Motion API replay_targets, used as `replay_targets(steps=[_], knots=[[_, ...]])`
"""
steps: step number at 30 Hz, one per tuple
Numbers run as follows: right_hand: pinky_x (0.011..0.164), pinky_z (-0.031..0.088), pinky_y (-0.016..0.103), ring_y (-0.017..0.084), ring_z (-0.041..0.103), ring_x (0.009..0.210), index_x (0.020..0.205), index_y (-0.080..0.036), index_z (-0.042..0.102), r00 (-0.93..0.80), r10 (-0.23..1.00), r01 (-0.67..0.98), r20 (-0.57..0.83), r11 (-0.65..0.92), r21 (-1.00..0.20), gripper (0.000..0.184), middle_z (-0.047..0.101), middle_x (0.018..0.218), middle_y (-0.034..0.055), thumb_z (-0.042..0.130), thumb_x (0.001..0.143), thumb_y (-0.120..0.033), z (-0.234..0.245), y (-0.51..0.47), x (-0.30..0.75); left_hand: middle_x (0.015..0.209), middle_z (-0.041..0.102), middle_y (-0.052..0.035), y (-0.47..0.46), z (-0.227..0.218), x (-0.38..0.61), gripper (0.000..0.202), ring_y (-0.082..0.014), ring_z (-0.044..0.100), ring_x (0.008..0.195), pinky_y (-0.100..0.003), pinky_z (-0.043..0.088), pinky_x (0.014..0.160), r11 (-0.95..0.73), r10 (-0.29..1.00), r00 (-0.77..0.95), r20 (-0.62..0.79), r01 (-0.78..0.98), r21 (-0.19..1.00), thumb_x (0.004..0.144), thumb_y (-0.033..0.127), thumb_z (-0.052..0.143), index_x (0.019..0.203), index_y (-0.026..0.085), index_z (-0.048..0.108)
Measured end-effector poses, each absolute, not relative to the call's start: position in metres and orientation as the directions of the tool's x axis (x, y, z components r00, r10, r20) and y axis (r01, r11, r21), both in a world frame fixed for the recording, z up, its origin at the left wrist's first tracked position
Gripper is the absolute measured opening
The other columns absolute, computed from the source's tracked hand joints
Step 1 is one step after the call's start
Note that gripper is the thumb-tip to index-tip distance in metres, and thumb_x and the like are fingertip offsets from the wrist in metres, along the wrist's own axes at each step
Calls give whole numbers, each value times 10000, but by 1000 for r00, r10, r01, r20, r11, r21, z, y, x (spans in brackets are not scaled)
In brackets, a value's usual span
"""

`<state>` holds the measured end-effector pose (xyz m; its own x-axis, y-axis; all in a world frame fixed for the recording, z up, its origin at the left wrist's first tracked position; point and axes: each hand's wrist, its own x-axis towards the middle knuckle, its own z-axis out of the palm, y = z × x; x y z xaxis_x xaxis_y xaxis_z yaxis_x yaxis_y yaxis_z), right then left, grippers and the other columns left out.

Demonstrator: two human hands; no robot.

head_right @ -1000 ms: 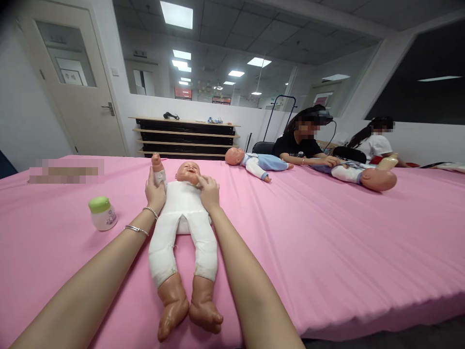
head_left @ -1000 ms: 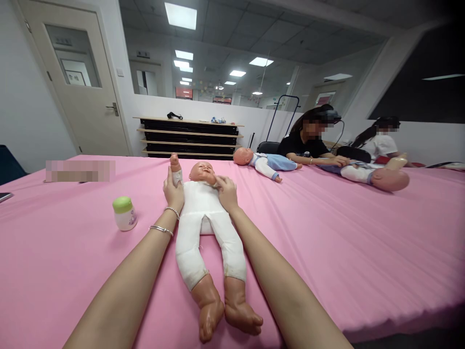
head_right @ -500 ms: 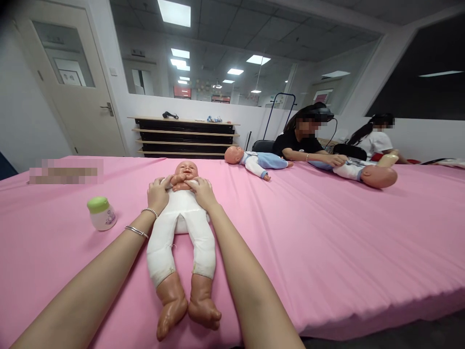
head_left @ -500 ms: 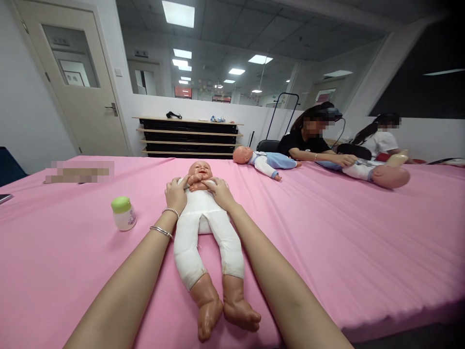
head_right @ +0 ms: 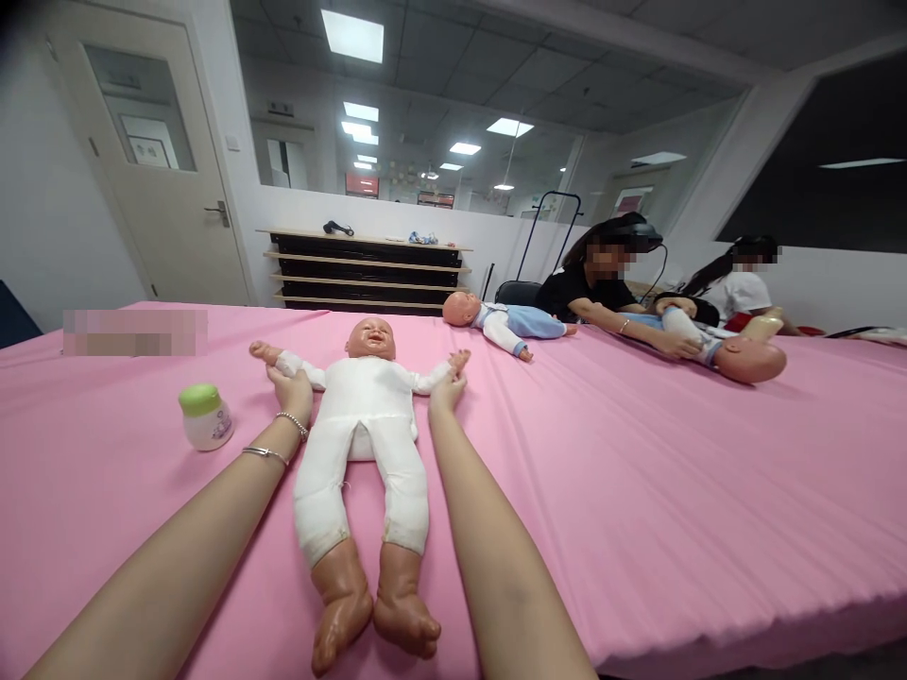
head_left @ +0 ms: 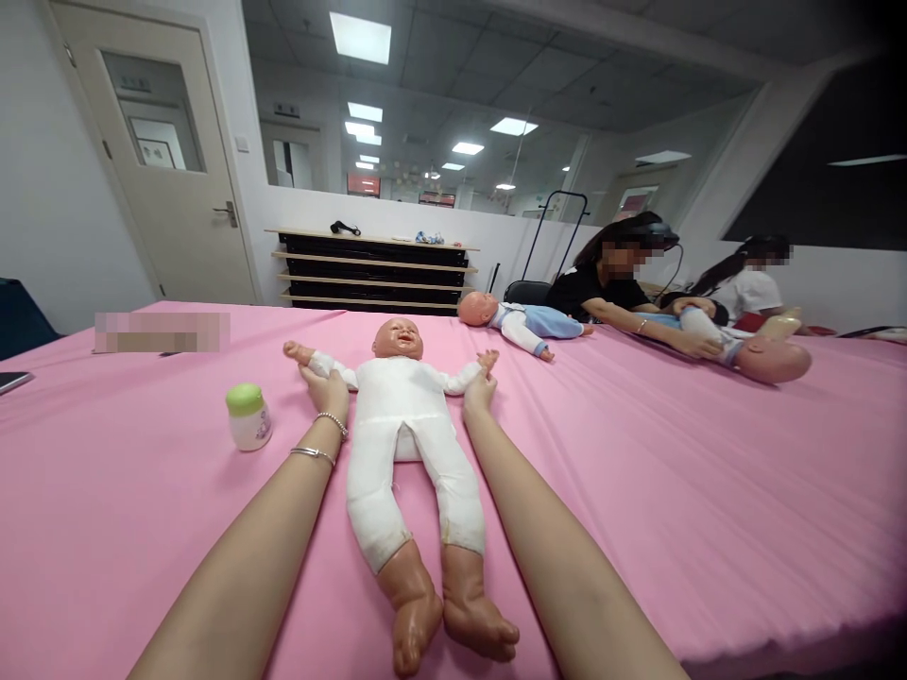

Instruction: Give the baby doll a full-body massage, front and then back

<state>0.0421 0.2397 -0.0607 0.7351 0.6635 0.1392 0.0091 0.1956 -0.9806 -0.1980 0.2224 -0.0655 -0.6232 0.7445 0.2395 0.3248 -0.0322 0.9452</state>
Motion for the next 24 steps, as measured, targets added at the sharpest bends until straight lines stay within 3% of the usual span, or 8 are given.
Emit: replay_targets(steps=[3, 8, 10, 14, 17, 19, 22, 24], knots=[[853, 484, 314, 205, 589, 1052, 1135, -80, 498, 801, 598, -92, 29, 171, -981, 444, 572, 1175, 183, 279, 879, -370, -63, 243, 52, 1369, 417, -161, 219, -61, -198, 731, -246, 484, 1202, -357, 435, 943, 0, 698, -711, 82, 114, 993, 820, 231, 434, 1444, 121, 69], [883, 478, 343, 229, 571, 1091, 1203, -65, 426, 812, 584, -85, 10, 134, -987, 470, 538, 1214, 203, 453, 809, -320, -61, 242, 53, 1416, 359, -161, 213, -57, -196, 809, -247, 453, 1234, -346, 403, 986, -64, 700, -702, 129, 119, 991, 825, 300, 501, 1452, 94, 34], [907, 462, 307, 194, 543, 1131, 1256, -70, 355, 815, 577, -48, 62, 173, -984, 507, 497, 1265, 191, 457, 803, -272, -58, 241, 52, 1422, 354, -150, 214, -59, -197, 817, -249, 460, 1227, -359, 402, 988, -60, 690, -711, 140, 137, 989, 821, 290, 516, 1458, 128, 32], [944, 427, 293, 166, 529, 1113, 1292, -130, 345, 742, 580, 147, 336, 348, -926, 555, 503, 1258, 128, 504, 777, -263, -47, 239, 44, 1371, 432, -118, 218, -58, -197, 795, -238, 463, 1217, -349, 388, 998, -126, 649, -714, 264, 241, 962, 809, 230, 532, 1467, 187, 87], [914, 435, 295, 163, 537, 1056, 1288, -171, 414, 539, 637, 316, 551, 453, -833, 535, 521, 1210, 95, 515, 768, -246, -37, 233, 28, 1264, 519, -114, 219, -49, -190, 765, -240, 505, 1147, -346, 409, 961, -215, 636, -643, 427, 383, 898, 799, 192, 534, 1463, 203, 153], [897, 430, 282, 158, 541, 1009, 1265, -195, 484, 284, 689, 491, 667, 493, -718, 481, 542, 1153, 77, 496, 784, -203, -29, 226, 16, 1215, 541, -114, 218, -42, -184, 724, -239, 510, 1111, -356, 405, 952, -274, 640, -535, 551, 512, 814, 800, 159, 514, 1453, 205, 205], [883, 402, 281, 164, 535, 948, 1202, -264, 580, -130, 736, 753, 665, 510, -416, 393, 583, 1036, 56, 470, 835, -178, -20, 213, 2, 1210, 536, -117, 215, -38, -178, 634, -242, 474, 1112, -390, 363, 978, -319, 678, -301, 671, 702, 637, 804, 96, 454, 1414, 207, 324], [881, 380, 297, 175, 523, 943, 1185, -325, 593, -238, 742, 840, 626, 481, -252, 354, 590, 1013, 50, 453, 877, -219, -17, 206, -4, 1236, 517, -107, 213, -39, -176, 595, -252, 447, 1110, -404, 362, 962, -300, 735, -171, 656, 786, 541, 799, 56, 414, 1363, 245, 419]])
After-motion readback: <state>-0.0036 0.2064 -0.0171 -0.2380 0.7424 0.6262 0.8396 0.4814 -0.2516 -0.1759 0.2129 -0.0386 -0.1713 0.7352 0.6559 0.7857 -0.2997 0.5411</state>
